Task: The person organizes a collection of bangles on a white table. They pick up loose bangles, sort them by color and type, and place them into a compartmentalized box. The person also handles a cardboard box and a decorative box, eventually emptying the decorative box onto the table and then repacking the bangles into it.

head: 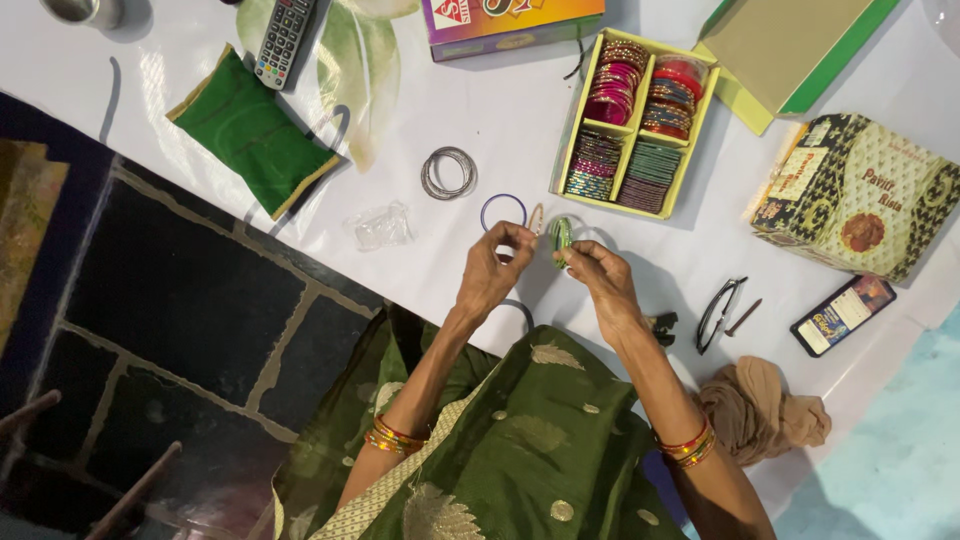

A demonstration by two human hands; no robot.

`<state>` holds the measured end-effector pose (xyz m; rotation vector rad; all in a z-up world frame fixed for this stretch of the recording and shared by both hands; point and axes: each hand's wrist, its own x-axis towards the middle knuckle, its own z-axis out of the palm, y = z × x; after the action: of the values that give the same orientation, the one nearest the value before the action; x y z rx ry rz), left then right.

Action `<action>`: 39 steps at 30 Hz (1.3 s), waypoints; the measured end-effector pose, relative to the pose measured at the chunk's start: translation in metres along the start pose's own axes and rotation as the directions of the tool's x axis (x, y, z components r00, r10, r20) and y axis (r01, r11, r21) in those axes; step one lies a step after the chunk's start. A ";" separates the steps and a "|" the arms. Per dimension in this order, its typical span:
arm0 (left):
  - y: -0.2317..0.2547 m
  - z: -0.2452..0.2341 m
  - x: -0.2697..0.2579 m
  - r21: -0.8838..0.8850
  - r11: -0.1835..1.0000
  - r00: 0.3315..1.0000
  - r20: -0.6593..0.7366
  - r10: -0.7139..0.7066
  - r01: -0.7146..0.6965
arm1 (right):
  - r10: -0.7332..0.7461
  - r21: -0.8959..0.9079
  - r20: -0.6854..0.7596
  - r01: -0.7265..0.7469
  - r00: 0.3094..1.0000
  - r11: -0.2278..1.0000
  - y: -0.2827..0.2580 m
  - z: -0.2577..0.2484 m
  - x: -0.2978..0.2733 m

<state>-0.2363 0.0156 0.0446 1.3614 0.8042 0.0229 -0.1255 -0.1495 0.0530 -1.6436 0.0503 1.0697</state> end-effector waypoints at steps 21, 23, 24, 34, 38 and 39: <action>0.005 0.003 -0.010 -0.341 0.934 0.993 0.089 -0.080 0.106 | -0.120 -0.028 -0.006 0.120 0.993 0.992 -0.020 0.019 -0.007; 0.005 0.003 -0.010 -0.342 0.932 0.991 0.085 -0.099 0.123 | -0.180 -0.039 0.008 0.181 0.984 0.983 -0.027 0.021 -0.012; 0.006 0.003 -0.010 -0.346 0.929 0.990 0.084 -0.109 0.132 | -0.200 -0.051 0.015 0.201 0.980 0.978 -0.029 0.022 -0.014; -0.008 0.007 -0.003 -0.372 0.917 0.990 0.059 -0.131 0.143 | -0.291 -0.119 0.001 0.289 0.957 0.950 -0.036 0.028 -0.016; -0.008 0.003 0.000 -0.346 0.925 0.988 0.051 -0.149 0.157 | -0.370 -0.119 -0.060 0.361 0.927 0.925 -0.027 0.024 -0.017; -0.006 0.001 0.001 -0.340 0.926 0.987 0.050 -0.153 0.161 | -0.380 -0.206 -0.071 0.359 0.922 0.910 -0.025 0.021 -0.017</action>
<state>-0.2382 0.0135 0.0388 0.9629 0.8447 0.0218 -0.1351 -0.1312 0.0842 -1.7926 -0.2911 0.7090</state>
